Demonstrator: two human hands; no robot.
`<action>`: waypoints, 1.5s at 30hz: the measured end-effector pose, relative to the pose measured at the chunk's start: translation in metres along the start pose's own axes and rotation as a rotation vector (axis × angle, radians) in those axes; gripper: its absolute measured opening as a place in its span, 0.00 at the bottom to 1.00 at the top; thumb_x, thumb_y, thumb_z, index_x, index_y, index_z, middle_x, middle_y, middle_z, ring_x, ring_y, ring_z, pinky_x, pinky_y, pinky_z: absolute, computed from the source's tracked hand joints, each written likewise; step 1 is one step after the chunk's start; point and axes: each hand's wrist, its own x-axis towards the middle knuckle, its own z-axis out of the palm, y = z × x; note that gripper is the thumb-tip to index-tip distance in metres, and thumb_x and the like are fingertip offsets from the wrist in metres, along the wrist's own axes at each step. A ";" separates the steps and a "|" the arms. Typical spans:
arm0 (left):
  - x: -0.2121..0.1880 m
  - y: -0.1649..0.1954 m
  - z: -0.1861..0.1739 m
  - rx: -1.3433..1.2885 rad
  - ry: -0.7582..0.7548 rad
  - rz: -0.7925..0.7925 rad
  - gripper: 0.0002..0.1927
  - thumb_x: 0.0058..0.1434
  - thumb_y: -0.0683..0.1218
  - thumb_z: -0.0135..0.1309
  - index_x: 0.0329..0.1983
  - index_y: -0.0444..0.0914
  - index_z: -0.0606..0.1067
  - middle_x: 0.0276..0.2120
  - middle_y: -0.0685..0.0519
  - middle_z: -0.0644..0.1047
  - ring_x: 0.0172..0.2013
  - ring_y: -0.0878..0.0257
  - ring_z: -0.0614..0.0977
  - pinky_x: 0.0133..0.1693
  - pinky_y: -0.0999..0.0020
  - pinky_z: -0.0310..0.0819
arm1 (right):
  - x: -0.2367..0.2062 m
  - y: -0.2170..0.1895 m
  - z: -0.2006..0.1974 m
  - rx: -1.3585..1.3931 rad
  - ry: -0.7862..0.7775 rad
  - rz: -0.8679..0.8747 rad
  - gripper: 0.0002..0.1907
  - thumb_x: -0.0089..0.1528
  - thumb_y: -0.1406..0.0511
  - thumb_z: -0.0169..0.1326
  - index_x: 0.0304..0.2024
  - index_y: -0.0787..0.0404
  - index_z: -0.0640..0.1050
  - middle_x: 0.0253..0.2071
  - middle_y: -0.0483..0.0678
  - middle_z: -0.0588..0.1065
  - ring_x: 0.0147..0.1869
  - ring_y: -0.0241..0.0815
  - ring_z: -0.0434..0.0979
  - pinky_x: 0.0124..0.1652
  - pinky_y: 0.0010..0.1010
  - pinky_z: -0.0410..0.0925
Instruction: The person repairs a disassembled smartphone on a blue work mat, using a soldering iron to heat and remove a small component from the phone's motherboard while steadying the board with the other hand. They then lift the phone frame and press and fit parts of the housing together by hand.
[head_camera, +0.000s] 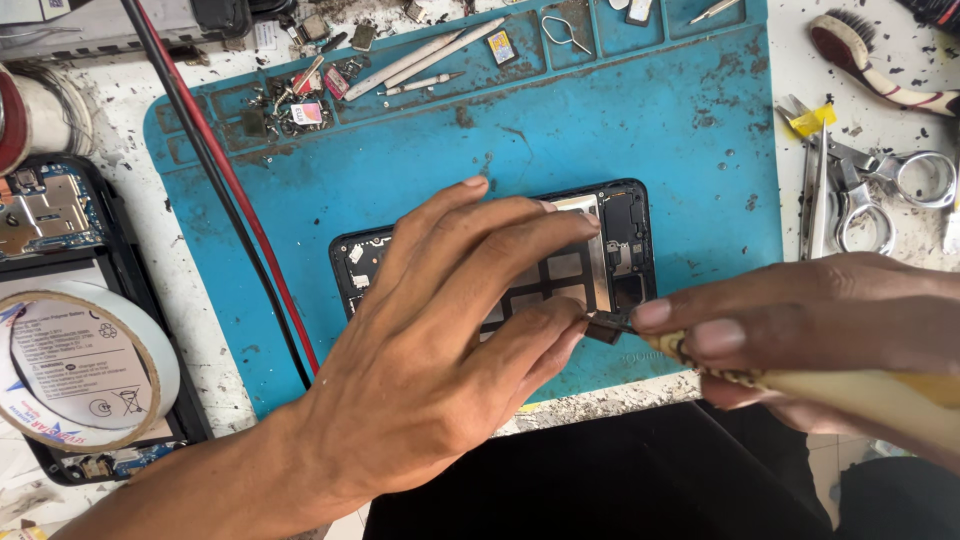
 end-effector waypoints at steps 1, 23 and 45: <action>0.000 0.000 0.000 0.003 -0.002 0.000 0.10 0.56 0.40 0.68 0.38 0.32 0.80 0.55 0.43 0.73 0.57 0.48 0.76 0.63 0.38 0.67 | -0.005 0.000 0.003 -0.003 0.005 -0.061 0.22 0.60 0.54 0.64 0.55 0.52 0.80 0.32 0.58 0.76 0.23 0.39 0.67 0.22 0.30 0.63; -0.010 -0.003 0.005 0.106 -0.245 0.029 0.26 0.56 0.58 0.67 0.50 0.39 0.77 0.71 0.41 0.58 0.70 0.47 0.62 0.68 0.22 0.43 | 0.067 0.069 -0.058 0.153 -0.328 -0.974 0.20 0.63 0.75 0.52 0.57 0.75 0.69 0.58 0.69 0.74 0.54 0.54 0.87 0.46 0.29 0.77; -0.013 0.002 0.010 0.090 -0.238 0.016 0.25 0.57 0.53 0.68 0.54 0.40 0.75 0.70 0.40 0.58 0.71 0.47 0.61 0.67 0.24 0.43 | 0.001 0.009 -0.004 -0.946 0.283 -1.828 0.20 0.59 0.58 0.62 0.49 0.61 0.78 0.48 0.50 0.80 0.52 0.46 0.84 0.46 0.29 0.78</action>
